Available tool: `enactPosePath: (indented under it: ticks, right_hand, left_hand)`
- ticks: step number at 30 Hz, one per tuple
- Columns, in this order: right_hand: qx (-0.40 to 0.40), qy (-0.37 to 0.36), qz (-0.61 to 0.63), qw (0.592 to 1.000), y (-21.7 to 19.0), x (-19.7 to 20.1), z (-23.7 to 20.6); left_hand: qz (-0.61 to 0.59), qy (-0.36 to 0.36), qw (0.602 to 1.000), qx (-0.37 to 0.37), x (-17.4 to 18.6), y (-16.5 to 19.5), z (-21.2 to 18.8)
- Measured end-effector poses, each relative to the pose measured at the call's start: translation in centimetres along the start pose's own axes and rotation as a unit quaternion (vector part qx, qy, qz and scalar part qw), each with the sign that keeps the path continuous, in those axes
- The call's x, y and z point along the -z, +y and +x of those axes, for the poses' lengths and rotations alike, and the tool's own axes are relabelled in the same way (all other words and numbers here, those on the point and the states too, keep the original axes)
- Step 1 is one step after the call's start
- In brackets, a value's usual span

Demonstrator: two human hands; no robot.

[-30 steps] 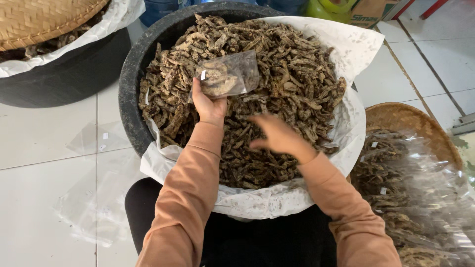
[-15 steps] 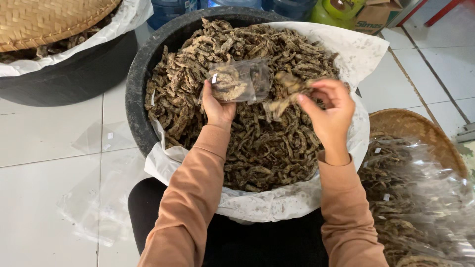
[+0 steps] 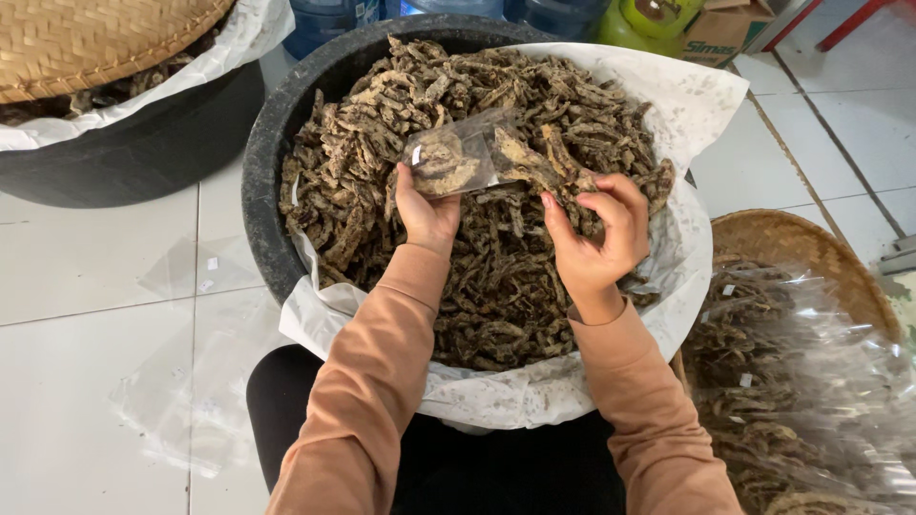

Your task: The person sits on the floor with a large basin of dried goods on their lap and fills small clear plastic bags by hand, pressing the items in and sealing each bag. Filled bags are placed into a woven basket, and the person reaches to arrange filled bags in the basket before resuming filling.

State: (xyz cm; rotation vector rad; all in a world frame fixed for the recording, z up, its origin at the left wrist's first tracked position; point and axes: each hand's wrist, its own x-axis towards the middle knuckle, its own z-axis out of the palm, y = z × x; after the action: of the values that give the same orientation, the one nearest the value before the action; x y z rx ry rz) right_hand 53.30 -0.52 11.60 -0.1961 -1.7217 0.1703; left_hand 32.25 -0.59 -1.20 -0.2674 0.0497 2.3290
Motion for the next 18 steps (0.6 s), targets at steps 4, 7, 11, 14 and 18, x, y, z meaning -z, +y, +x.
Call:
enactPosePath:
  ticks: [4, 7, 11, 14, 18]
  right_hand:
    - [0.04, -0.029, -0.029, 0.998, 1.0, -0.4, 0.0]
    - [0.049, -0.063, -0.044, 0.996, 1.9, -1.6, 0.1]
    - [0.031, -0.156, -0.009, 0.987, 2.6, -2.8, 0.2]
    - [0.025, -0.223, -0.045, 0.974, 2.7, -2.8, 0.0]
    - [-0.097, -0.165, 0.054, 0.98, 3.1, -1.3, 0.5]
  left_hand:
    - [0.064, -0.021, 0.997, 0.038, -1.6, -0.2, -1.7]
    - [0.122, -0.042, 0.989, 0.077, -2.8, -0.4, -3.1]
    - [0.13, -0.056, 0.985, 0.097, -3.3, -0.7, -3.7]
    - [0.089, -0.133, 0.983, 0.091, -2.4, -1.0, -3.0]
    - [0.065, -0.057, 0.995, 0.057, -0.9, -0.7, -1.7]
